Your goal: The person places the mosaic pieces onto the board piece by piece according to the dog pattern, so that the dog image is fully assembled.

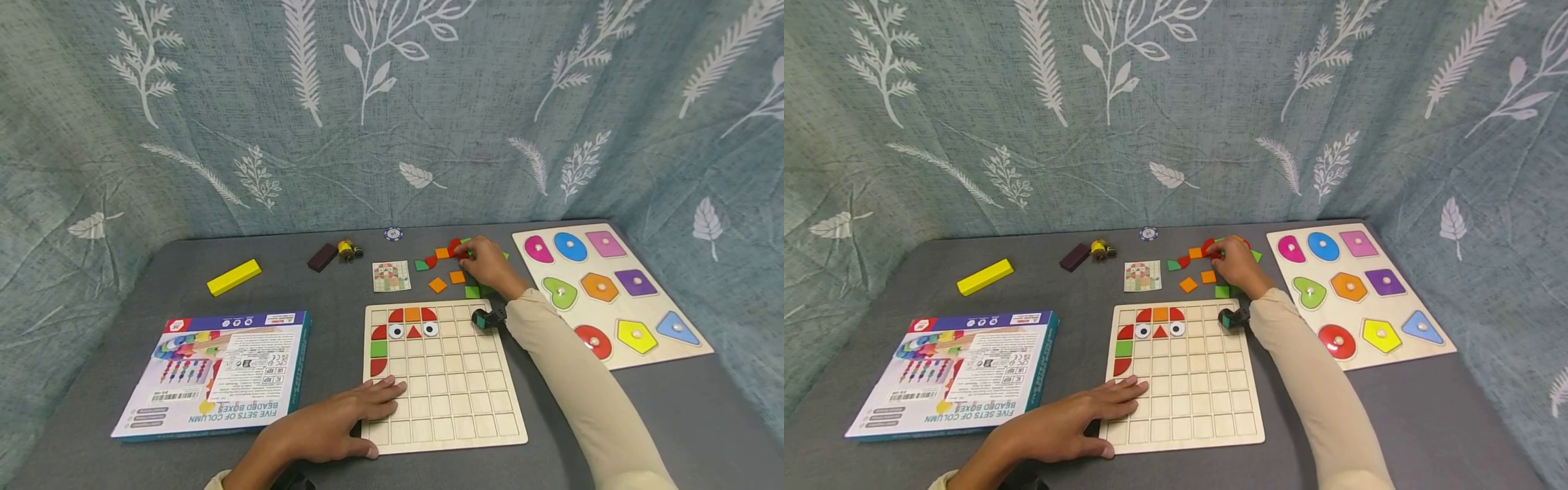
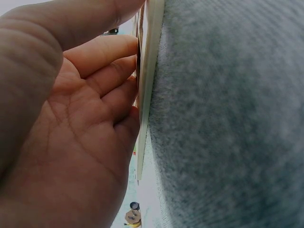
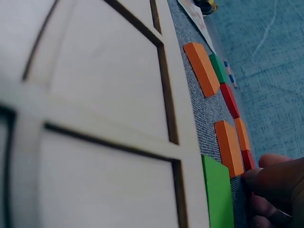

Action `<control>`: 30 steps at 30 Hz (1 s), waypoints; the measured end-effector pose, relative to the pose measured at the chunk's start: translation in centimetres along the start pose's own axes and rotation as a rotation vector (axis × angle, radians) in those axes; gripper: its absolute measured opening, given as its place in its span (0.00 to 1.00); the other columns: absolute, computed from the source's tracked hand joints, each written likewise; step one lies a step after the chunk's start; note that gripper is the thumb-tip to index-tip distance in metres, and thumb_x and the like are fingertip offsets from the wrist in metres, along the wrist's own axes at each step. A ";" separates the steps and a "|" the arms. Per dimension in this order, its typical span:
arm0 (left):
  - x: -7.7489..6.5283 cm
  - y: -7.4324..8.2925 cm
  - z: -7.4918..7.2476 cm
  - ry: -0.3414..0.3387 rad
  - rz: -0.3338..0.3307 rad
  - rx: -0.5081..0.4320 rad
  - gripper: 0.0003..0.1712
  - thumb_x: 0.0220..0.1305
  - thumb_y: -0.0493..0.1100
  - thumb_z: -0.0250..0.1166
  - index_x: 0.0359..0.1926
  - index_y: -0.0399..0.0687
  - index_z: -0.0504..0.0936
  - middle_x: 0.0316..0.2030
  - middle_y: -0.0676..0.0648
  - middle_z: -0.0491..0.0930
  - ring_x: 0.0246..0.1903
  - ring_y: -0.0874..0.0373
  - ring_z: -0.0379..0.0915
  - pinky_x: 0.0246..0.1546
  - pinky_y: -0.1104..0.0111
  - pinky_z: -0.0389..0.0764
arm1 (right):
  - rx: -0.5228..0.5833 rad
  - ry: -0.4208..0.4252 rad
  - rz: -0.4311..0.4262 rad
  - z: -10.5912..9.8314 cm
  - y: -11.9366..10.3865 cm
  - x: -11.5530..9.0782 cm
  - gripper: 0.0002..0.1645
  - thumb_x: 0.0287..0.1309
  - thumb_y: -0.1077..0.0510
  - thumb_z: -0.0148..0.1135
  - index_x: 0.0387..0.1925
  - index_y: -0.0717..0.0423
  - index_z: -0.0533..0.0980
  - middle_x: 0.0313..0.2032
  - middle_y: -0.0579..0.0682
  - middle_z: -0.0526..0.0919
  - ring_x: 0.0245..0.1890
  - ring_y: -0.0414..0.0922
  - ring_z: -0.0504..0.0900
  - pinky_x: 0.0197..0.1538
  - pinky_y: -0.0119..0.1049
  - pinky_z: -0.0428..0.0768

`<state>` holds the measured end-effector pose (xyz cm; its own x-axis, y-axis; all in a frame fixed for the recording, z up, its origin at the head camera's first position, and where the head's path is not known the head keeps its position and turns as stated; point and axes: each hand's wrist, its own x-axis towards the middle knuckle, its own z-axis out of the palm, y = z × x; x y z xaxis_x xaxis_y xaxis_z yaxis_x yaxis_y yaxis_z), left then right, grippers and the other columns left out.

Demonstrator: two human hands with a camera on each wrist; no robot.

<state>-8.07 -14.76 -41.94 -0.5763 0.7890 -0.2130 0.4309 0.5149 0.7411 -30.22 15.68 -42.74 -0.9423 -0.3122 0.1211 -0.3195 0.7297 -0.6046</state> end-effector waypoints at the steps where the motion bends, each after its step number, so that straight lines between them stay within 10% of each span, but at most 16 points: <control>1: 0.0 0.0 0.0 0.000 0.000 0.000 0.39 0.62 0.44 0.68 0.71 0.45 0.64 0.74 0.55 0.51 0.74 0.55 0.40 0.69 0.55 0.52 | -0.002 -0.002 0.000 0.0 0.0 0.0 0.13 0.61 0.69 0.60 0.48 0.68 0.81 0.48 0.64 0.76 0.37 0.54 0.74 0.42 0.47 0.75; 17: 0.0 0.3 -0.1 -0.001 0.001 0.011 0.39 0.62 0.43 0.68 0.71 0.44 0.64 0.74 0.53 0.52 0.73 0.54 0.41 0.69 0.55 0.52 | -0.028 -0.054 0.000 -0.5 0.1 0.0 0.06 0.60 0.64 0.66 0.35 0.65 0.80 0.36 0.57 0.79 0.40 0.53 0.74 0.47 0.48 0.72; 30: 0.0 0.4 -0.2 -0.003 -0.007 0.010 0.39 0.62 0.44 0.68 0.71 0.45 0.64 0.74 0.54 0.52 0.73 0.54 0.41 0.69 0.55 0.53 | 0.021 -0.084 -0.058 -0.7 -0.8 -0.8 0.10 0.64 0.68 0.58 0.43 0.67 0.82 0.39 0.58 0.84 0.33 0.48 0.79 0.38 0.40 0.78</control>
<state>-8.07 -14.66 -41.53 -0.5773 0.7863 -0.2200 0.4337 0.5236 0.7333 -29.25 15.72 -41.82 -0.9104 -0.4036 0.0906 -0.3700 0.6967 -0.6146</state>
